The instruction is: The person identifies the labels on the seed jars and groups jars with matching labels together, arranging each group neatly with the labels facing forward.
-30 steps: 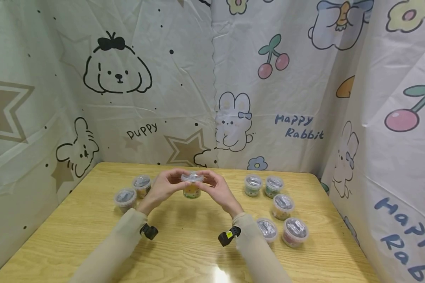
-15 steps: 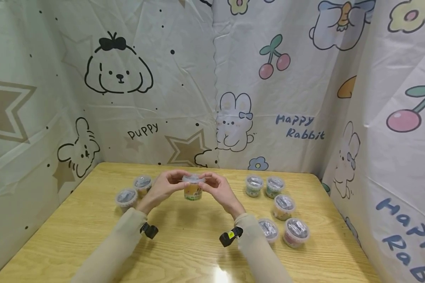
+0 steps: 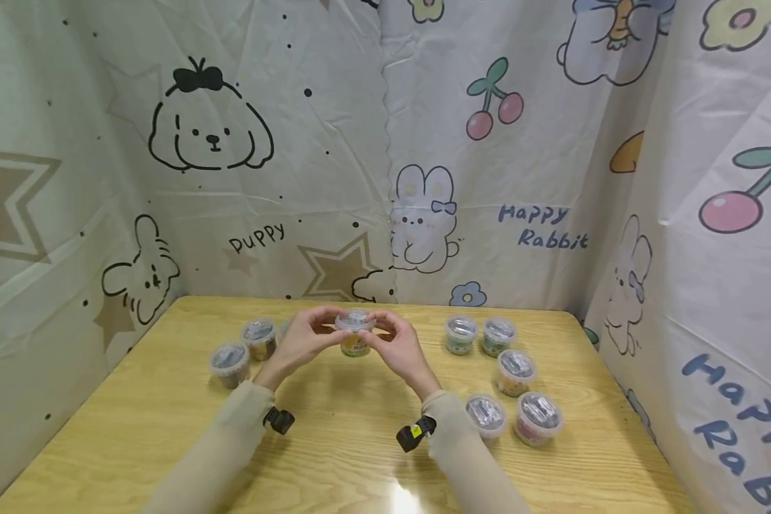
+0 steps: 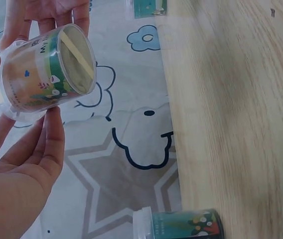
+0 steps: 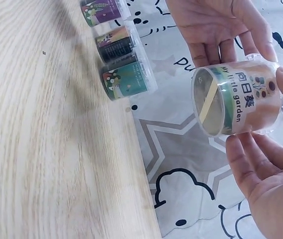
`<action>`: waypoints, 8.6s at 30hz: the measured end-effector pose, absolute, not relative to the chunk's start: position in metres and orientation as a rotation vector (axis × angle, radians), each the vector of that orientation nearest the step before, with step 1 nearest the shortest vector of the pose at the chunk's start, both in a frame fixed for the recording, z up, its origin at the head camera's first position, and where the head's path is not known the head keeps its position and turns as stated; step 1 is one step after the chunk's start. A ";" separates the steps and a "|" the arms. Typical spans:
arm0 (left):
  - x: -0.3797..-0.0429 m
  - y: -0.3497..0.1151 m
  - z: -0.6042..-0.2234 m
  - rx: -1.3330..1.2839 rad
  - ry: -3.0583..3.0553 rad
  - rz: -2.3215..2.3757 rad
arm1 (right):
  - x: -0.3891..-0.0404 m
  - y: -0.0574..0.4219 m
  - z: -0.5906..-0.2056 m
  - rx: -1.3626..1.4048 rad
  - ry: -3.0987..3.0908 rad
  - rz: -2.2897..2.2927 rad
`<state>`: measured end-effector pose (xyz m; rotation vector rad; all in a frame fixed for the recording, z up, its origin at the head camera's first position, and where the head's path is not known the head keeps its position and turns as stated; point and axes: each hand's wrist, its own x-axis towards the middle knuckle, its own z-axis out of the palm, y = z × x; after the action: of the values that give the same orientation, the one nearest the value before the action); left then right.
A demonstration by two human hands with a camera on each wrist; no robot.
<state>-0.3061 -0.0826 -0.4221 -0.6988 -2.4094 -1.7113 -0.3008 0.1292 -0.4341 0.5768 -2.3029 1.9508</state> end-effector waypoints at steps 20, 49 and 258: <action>-0.304 -0.087 -0.427 -0.730 -2.337 -1.798 | -0.297 0.138 -0.429 0.703 -2.322 1.942; -0.310 -0.075 -0.417 -0.780 -2.346 -1.716 | -0.293 0.158 -0.395 0.687 -2.616 1.618; -0.303 -0.136 -0.464 -0.088 -2.748 -0.733 | -0.352 0.032 -0.478 0.969 -2.716 0.862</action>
<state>-0.3026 -0.1359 -0.4640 -0.0877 -2.7484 -0.7334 -0.3518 0.0317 -0.4781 0.9687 -2.7160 0.8620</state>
